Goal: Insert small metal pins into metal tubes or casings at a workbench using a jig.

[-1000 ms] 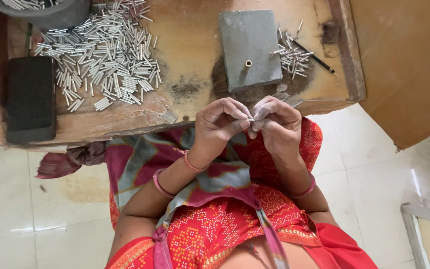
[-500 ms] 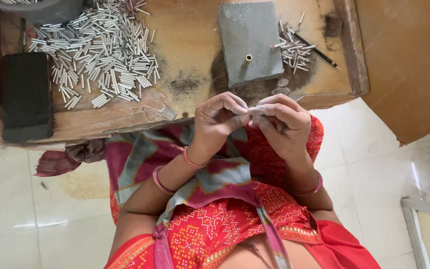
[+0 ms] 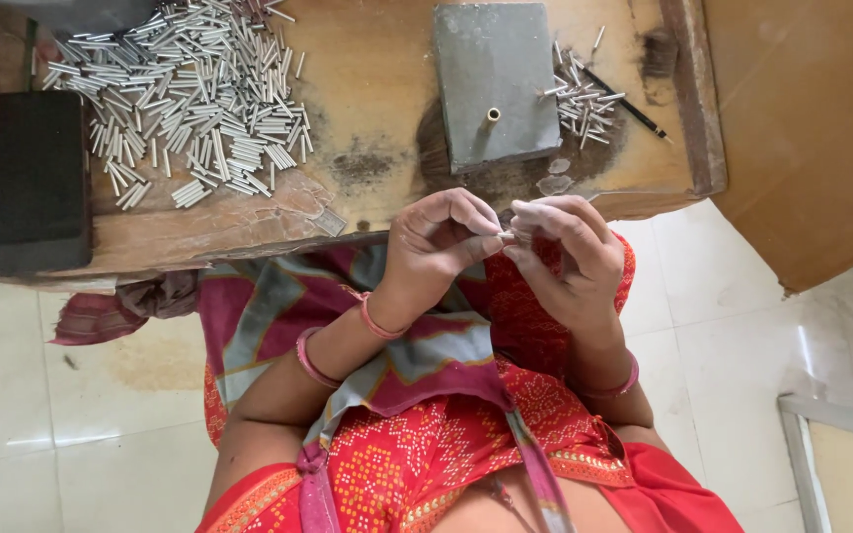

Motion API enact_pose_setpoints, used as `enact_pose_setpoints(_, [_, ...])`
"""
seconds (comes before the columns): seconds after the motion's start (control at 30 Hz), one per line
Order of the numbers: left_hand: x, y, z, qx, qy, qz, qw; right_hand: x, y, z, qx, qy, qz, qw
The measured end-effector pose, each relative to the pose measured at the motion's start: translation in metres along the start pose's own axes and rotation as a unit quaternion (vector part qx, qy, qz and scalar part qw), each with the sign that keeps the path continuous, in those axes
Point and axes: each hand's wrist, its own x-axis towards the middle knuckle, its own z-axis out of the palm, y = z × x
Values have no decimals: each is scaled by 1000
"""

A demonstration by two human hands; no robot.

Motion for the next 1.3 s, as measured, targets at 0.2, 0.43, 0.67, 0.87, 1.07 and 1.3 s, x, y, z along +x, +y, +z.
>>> enact_pose_setpoints(0.2, [-1, 3, 2, 66, -9, 26, 997, -6, 4, -2, -46, 18, -3, 999])
enact_pose_setpoints(0.43, [3, 27, 10, 276, -27, 159, 947, -4, 5, -2, 25, -9, 41, 999])
enact_pose_setpoints(0.67, [4, 34, 7, 366, -53, 254, 894, -4, 8, -2, 25, -33, 68, 997])
enact_pose_setpoints(0.87, [2, 46, 0, 423, -51, 290, 857, 16, -1, 10, 31, -61, -8, 998])
enact_pose_setpoints(1.07, [-1, 61, -21, 440, 85, 284, 847, 42, 9, 41, -113, 8, -129, 985])
enact_pose_setpoints(1.3, [-3, 42, -44, 249, 115, 179, 945, 56, 6, 58, -242, -59, -177, 952])
